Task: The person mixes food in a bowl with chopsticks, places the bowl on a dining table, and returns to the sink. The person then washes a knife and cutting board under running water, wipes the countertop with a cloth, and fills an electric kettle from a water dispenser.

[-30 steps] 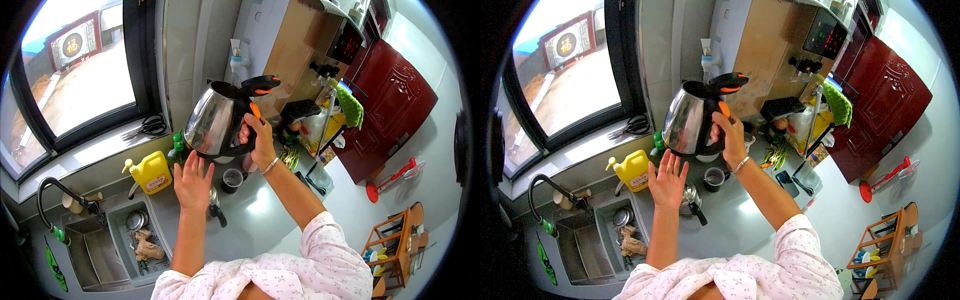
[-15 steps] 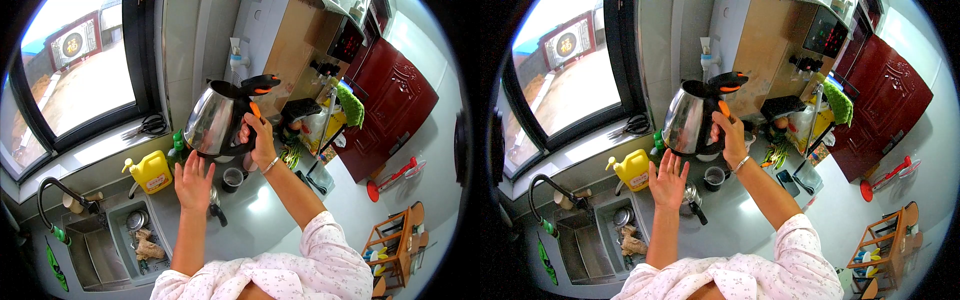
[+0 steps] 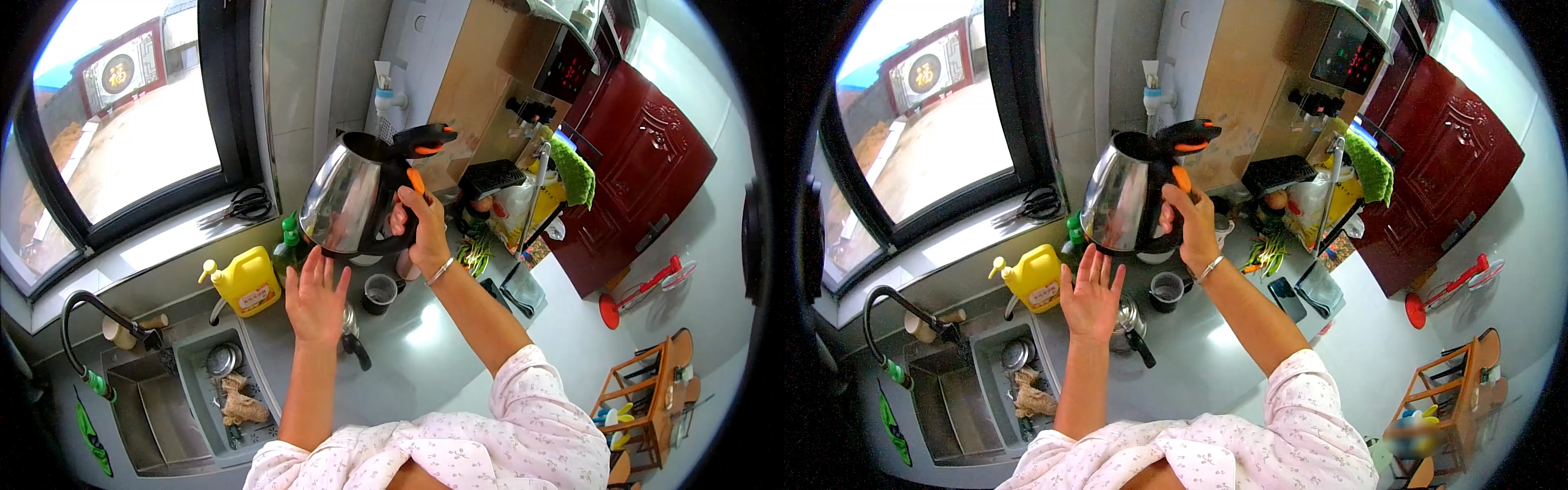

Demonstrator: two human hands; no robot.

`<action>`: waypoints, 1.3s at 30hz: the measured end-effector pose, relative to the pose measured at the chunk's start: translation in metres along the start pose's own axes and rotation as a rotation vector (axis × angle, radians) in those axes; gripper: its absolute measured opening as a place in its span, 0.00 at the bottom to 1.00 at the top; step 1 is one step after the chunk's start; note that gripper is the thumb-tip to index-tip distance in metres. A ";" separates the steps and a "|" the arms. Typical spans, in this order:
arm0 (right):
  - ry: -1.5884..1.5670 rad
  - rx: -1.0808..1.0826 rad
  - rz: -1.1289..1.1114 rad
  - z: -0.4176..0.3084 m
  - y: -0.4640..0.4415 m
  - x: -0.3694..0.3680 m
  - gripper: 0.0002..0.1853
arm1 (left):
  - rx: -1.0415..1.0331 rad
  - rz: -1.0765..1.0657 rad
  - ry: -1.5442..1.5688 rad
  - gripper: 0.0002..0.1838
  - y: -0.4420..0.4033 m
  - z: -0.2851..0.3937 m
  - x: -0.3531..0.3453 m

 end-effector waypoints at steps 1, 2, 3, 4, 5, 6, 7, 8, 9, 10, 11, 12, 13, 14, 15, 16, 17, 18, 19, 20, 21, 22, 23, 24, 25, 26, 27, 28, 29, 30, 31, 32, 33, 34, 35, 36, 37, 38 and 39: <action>-0.003 0.000 0.005 0.000 0.000 0.000 0.14 | 0.002 0.002 0.007 0.31 0.000 0.000 0.001; -0.004 0.000 0.004 0.001 0.000 0.001 0.14 | 0.003 0.004 0.015 0.31 -0.001 0.000 0.002; -0.003 0.002 -0.007 0.000 0.000 0.001 0.13 | 0.002 0.003 0.014 0.31 -0.001 0.000 0.002; -0.003 0.005 -0.017 0.000 0.000 0.001 0.12 | 0.003 0.010 0.014 0.31 -0.001 0.000 0.002; -0.004 0.005 -0.017 0.000 0.000 0.000 0.12 | 0.005 0.017 0.014 0.30 0.000 -0.001 0.003; 0.010 0.004 -0.012 0.000 0.000 0.000 0.12 | 0.006 0.016 0.013 0.30 0.000 -0.001 0.002; 0.023 0.004 -0.007 0.000 0.000 0.001 0.12 | 0.006 0.035 0.021 0.30 0.000 -0.001 0.003; 0.022 0.005 -0.006 0.001 0.000 0.002 0.12 | 0.006 0.053 0.030 0.30 0.000 -0.001 0.004; 0.017 -0.002 -0.012 0.002 0.000 0.003 0.11 | 0.007 0.053 0.029 0.30 0.000 -0.002 0.005; 0.012 -0.009 -0.018 0.003 -0.001 0.004 0.11 | 0.015 0.048 0.048 0.30 0.000 -0.002 0.006; 0.011 -0.010 -0.018 0.003 -0.001 0.005 0.11 | 0.022 0.045 0.068 0.30 0.000 -0.003 0.007; 0.009 -0.013 -0.018 0.002 -0.001 0.004 0.11 | 0.022 0.046 0.068 0.30 0.000 -0.003 0.008; 0.006 -0.017 -0.017 0.002 0.000 0.003 0.11 | 0.023 0.045 0.085 0.30 0.000 -0.004 0.010; 0.005 -0.020 -0.016 0.002 -0.001 0.003 0.11 | 0.025 0.046 0.102 0.29 -0.001 -0.004 0.011; 0.012 -0.013 -0.021 0.002 -0.001 0.004 0.11 | 0.025 0.050 0.101 0.29 -0.001 -0.005 0.013; 0.019 -0.008 -0.023 0.002 -0.001 0.005 0.11 | 0.019 0.039 0.099 0.30 -0.001 -0.005 0.013; 0.018 -0.013 -0.019 0.003 -0.001 0.006 0.11 | 0.013 0.029 0.096 0.31 -0.002 -0.005 0.013; 0.026 -0.014 -0.028 0.003 -0.001 0.007 0.11 | 0.013 0.034 0.095 0.31 -0.002 -0.005 0.013; 0.034 -0.014 -0.035 0.004 -0.002 0.007 0.11 | 0.012 0.047 0.091 0.31 -0.001 -0.005 0.012; 0.032 -0.016 -0.033 0.003 -0.002 0.006 0.11 | 0.012 0.060 0.086 0.31 -0.001 -0.005 0.011; 0.029 -0.018 -0.012 0.003 -0.001 0.005 0.11 | 0.015 0.064 0.084 0.31 -0.001 -0.005 0.011; 0.027 -0.018 0.009 0.003 0.000 0.005 0.11 | 0.012 0.064 0.090 0.31 -0.001 -0.004 0.011; 0.026 -0.019 0.014 0.004 -0.001 0.006 0.11 | 0.008 0.064 0.096 0.32 -0.002 -0.003 0.010; 0.015 -0.022 0.014 0.005 -0.001 0.006 0.11 | 0.011 0.067 0.095 0.32 -0.002 -0.003 0.011; 0.004 -0.024 0.013 0.005 -0.001 0.005 0.11 | 0.007 0.066 0.079 0.32 -0.002 -0.002 0.010; 0.002 -0.023 0.016 0.004 -0.001 0.006 0.11 | 0.002 0.063 0.062 0.32 -0.003 -0.002 0.010; 0.021 -0.032 0.013 0.004 0.000 0.006 0.12 | 0.006 0.062 0.058 0.32 -0.003 -0.001 0.009; 0.039 -0.041 0.010 0.004 0.000 0.005 0.13 | 0.006 0.071 0.053 0.32 -0.002 -0.001 0.009; 0.036 -0.038 0.013 0.003 0.001 0.005 0.13 | 0.006 0.080 0.049 0.32 -0.002 -0.001 0.009; 0.049 -0.038 0.009 0.002 0.001 0.004 0.12 | 0.009 0.078 0.045 0.32 -0.003 0.000 0.009; 0.062 -0.038 0.005 0.001 0.001 0.002 0.12 | 0.012 0.084 0.032 0.32 -0.003 0.000 0.009; 0.058 -0.036 0.008 0.001 0.000 0.001 0.12 | 0.015 0.092 0.018 0.32 -0.003 0.000 0.010; 0.047 -0.034 0.020 0.001 0.001 0.001 0.12 | 0.019 0.096 0.014 0.32 -0.003 0.000 0.010; 0.036 -0.034 0.033 0.001 0.002 0.001 0.12 | 0.014 0.100 0.007 0.32 -0.002 0.000 0.009; 0.035 -0.035 0.037 0.002 0.002 0.001 0.12 | 0.007 0.102 0.002 0.31 -0.002 0.000 0.009; 0.032 -0.032 0.031 0.001 0.002 0.000 0.12 | 0.010 0.104 0.001 0.31 -0.002 0.000 0.008; 0.030 -0.028 0.023 0.001 0.001 0.000 0.12 | 0.010 0.099 0.006 0.31 -0.002 0.000 0.008; 0.032 -0.029 0.024 0.001 0.002 0.000 0.12 | 0.009 0.094 0.013 0.31 -0.002 0.000 0.007; 0.027 -0.030 0.031 0.001 0.002 0.000 0.13 | 0.009 0.095 0.014 0.31 -0.002 -0.001 0.006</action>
Point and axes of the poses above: each hand's wrist, its own y-axis away from the middle knuckle, its own x-axis out of the back of the hand, z = x × y, the point moved 5 cm from there along -y, towards the middle knuckle, and after that the axes turned 5 degrees about x, right-handed, at the moved point
